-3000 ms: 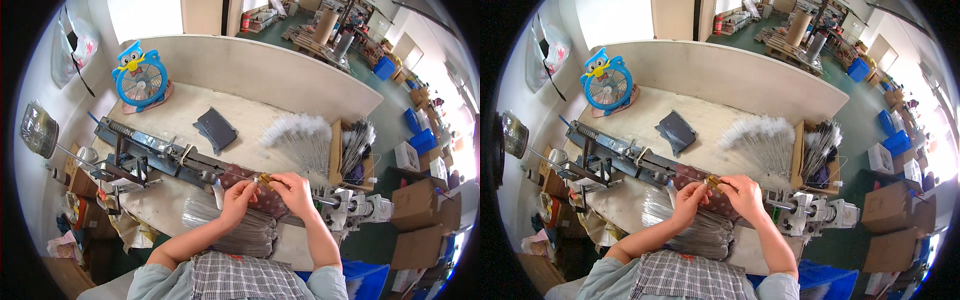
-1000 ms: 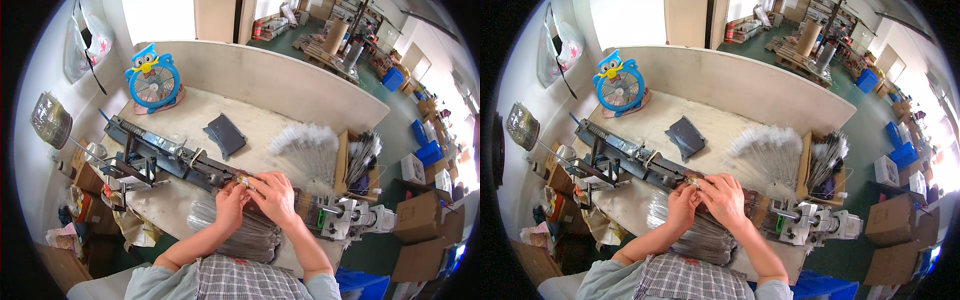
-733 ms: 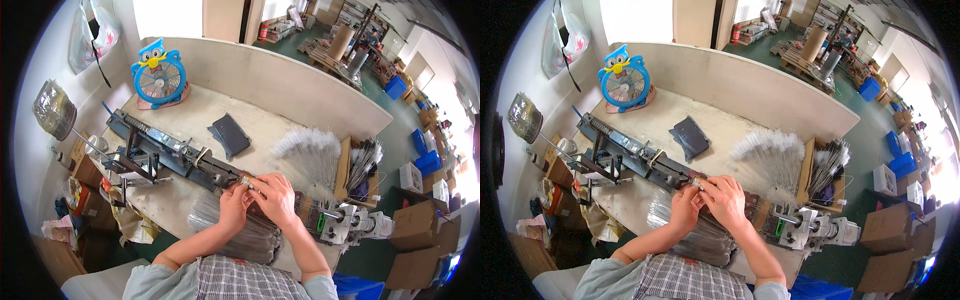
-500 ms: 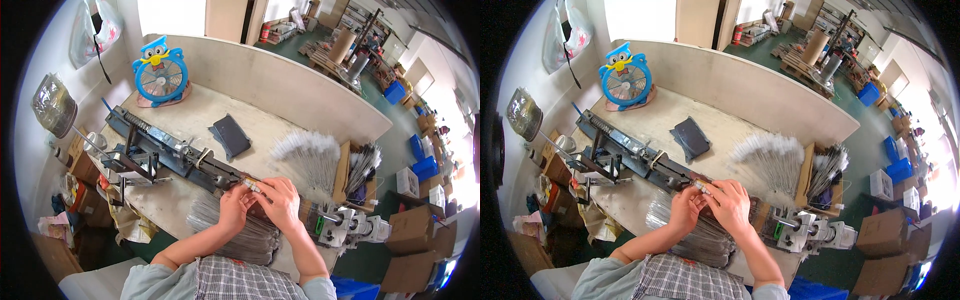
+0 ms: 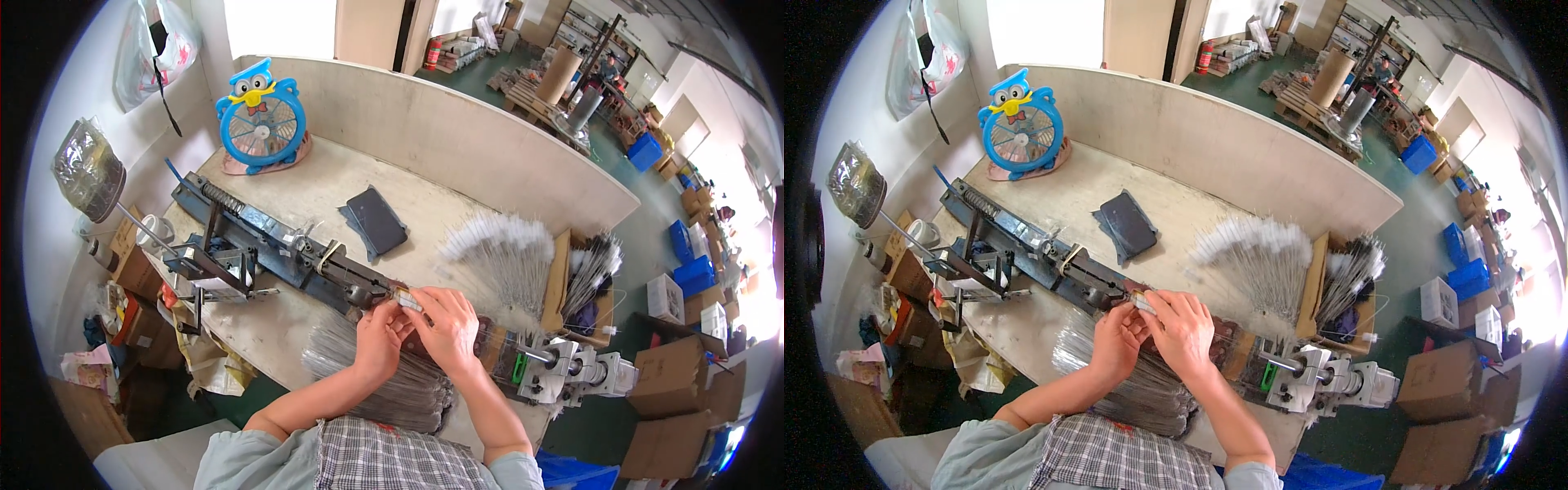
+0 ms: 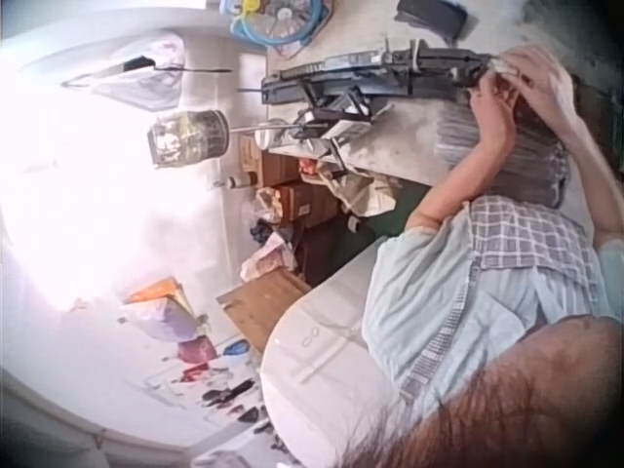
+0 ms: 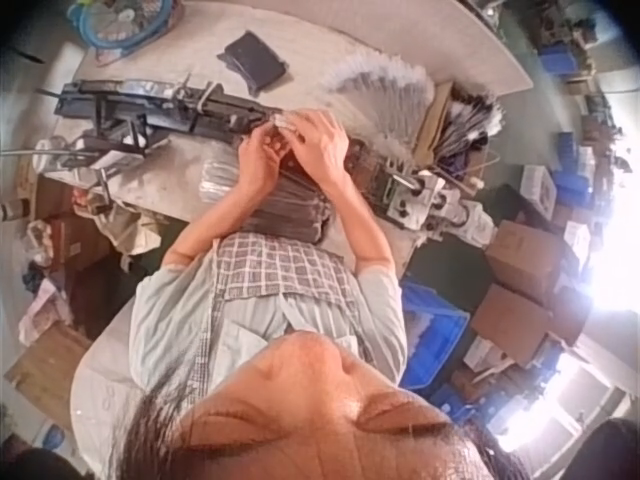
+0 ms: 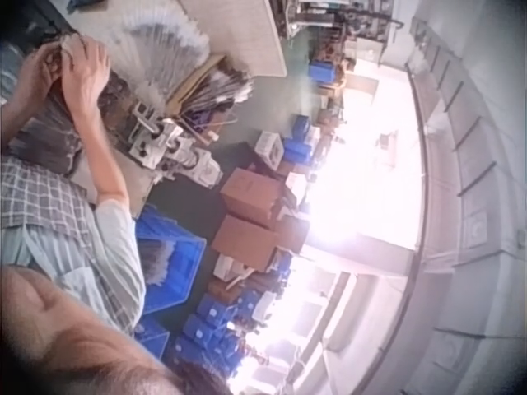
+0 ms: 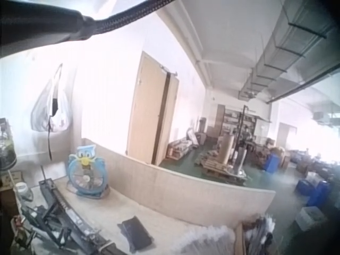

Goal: Assembling small brushes by manually inserting filaments into ferrules and using a crimping machine.

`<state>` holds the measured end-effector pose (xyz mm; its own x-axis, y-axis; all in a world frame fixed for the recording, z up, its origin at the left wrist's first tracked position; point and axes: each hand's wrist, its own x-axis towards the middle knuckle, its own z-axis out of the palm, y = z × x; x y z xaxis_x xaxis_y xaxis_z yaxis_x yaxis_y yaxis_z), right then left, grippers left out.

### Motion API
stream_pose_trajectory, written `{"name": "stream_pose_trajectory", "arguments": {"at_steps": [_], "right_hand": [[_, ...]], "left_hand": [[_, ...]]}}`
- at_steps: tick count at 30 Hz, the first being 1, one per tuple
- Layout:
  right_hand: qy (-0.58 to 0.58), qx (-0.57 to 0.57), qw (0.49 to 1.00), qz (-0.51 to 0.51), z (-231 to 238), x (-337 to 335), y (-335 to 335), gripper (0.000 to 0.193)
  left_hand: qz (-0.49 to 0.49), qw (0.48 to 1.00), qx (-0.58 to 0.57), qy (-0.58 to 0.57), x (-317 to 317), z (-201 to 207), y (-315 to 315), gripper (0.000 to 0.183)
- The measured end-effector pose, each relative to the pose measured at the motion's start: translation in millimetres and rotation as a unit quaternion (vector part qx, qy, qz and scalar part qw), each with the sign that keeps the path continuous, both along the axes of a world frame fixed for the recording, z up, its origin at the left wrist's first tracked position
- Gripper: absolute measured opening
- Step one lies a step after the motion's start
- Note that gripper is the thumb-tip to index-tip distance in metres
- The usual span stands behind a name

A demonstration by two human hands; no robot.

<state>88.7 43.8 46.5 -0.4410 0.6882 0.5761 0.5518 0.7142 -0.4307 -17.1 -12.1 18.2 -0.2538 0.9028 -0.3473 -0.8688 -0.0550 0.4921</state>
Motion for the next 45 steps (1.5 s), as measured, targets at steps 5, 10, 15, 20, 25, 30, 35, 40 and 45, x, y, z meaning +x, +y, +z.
{"name": "stream_pose_trajectory", "arguments": {"at_steps": [5,10,15,20,25,30,35,40,45], "right_hand": [[-0.009,0.018,1.000,0.004,4,7,-1,0.026],[-0.030,0.006,0.999,0.020,5,2,-2,0.026],[-0.031,-0.003,0.999,0.021,5,4,-1,0.025],[-0.017,0.000,1.000,0.008,4,8,-3,0.025],[-0.008,0.018,1.000,-0.014,1,7,-2,0.025],[-0.033,0.040,0.999,0.000,0,14,-1,0.024],[-0.018,0.036,0.999,-0.001,13,13,-3,0.023],[-0.043,0.013,0.998,-0.049,23,22,-8,0.019],[-0.090,-0.007,0.995,-0.029,15,27,-16,0.012]], "left_hand": [[0.000,1.000,-0.003,-0.011,0,-9,3,0.016],[0.006,0.999,0.003,0.054,1,-7,3,0.013],[-0.003,1.000,-0.001,0.024,1,-15,4,0.011],[0.016,1.000,-0.015,0.002,2,1,2,0.011],[0.008,1.000,-0.006,0.006,2,3,2,0.008],[0.011,0.998,-0.019,0.053,5,-1,4,0.005],[-0.005,0.998,-0.009,0.054,2,-10,5,0.009],[-0.034,0.999,-0.011,0.036,-3,1,2,0.029],[-0.042,0.998,-0.003,0.047,-7,1,-5,0.056]]}}
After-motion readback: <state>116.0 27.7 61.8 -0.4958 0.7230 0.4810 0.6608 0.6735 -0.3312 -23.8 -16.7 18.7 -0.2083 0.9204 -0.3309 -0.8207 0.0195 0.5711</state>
